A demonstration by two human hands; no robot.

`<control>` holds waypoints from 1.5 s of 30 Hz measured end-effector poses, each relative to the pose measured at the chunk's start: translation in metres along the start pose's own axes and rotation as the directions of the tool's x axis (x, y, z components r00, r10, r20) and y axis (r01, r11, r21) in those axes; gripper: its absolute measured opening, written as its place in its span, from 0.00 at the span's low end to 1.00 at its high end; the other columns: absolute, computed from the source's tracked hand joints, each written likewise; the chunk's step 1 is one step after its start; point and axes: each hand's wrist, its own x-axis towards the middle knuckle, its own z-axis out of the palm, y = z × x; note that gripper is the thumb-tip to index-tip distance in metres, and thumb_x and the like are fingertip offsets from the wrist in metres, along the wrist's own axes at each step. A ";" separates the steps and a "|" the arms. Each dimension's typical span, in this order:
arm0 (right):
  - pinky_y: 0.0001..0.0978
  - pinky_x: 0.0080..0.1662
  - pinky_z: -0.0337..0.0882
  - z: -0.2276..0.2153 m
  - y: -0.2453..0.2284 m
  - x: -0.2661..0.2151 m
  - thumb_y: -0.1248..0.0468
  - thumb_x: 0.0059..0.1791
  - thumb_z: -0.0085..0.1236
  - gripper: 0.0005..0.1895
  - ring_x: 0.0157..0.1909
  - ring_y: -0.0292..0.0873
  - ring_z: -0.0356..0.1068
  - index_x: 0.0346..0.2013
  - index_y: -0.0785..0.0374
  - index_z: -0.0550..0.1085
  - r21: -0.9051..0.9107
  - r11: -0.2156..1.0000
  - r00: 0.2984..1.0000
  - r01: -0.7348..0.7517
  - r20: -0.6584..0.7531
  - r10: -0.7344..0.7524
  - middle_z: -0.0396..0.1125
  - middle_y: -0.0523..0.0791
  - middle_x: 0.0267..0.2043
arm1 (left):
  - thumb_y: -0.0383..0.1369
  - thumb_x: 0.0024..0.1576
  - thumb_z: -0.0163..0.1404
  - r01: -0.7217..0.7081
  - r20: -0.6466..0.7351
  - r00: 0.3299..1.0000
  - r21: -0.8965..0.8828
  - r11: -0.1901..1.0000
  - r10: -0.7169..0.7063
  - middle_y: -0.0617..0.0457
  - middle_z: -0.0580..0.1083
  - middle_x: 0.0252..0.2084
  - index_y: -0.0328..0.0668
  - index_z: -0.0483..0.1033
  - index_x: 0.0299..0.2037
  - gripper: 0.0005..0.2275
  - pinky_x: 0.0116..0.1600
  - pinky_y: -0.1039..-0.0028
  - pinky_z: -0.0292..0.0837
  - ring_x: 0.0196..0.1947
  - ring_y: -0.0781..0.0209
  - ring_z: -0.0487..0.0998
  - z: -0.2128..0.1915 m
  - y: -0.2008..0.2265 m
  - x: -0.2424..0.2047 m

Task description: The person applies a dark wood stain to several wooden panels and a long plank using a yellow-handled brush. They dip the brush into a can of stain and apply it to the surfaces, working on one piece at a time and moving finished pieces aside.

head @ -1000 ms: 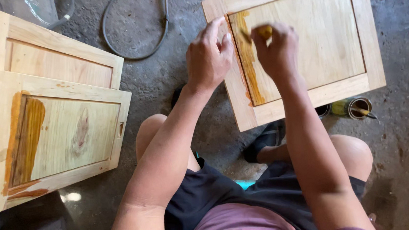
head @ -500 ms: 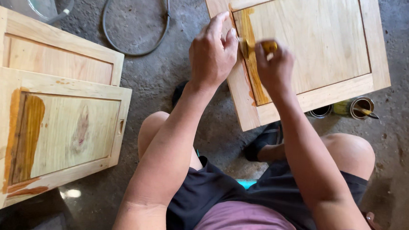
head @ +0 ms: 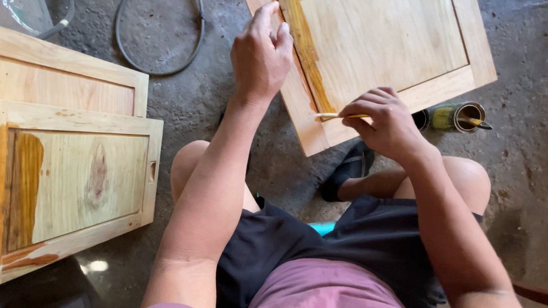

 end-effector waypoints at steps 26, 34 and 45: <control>0.39 0.46 0.72 -0.020 0.049 -0.015 0.66 0.50 0.64 0.04 0.40 0.49 0.73 0.37 0.62 0.78 0.266 0.964 0.962 -0.031 -0.255 0.101 0.73 0.47 0.36 | 0.42 0.57 0.55 0.889 0.277 0.458 -0.122 0.442 -0.845 0.42 0.75 0.42 0.33 0.73 0.56 0.22 0.45 0.52 0.72 0.38 0.48 0.77 0.015 -0.095 -0.094; 0.39 0.44 0.71 -0.036 0.041 -0.017 0.68 0.49 0.66 0.04 0.40 0.51 0.72 0.37 0.63 0.78 0.273 0.962 0.914 0.009 -0.393 0.103 0.72 0.48 0.35 | 0.44 0.58 0.53 0.797 0.097 0.589 0.094 0.597 -0.802 0.39 0.72 0.50 0.33 0.69 0.56 0.23 0.56 0.51 0.71 0.49 0.42 0.75 0.013 -0.020 -0.146; 0.24 0.40 0.72 -0.056 0.060 -0.025 0.70 0.56 0.60 0.04 0.44 0.32 0.72 0.44 0.67 0.78 0.632 0.775 0.704 -0.008 -0.547 0.454 0.73 0.42 0.40 | 0.32 0.52 0.59 -0.439 0.464 0.846 0.326 0.837 0.263 0.43 0.68 0.48 0.38 0.69 0.53 0.20 0.56 0.57 0.67 0.51 0.44 0.70 0.043 0.090 -0.222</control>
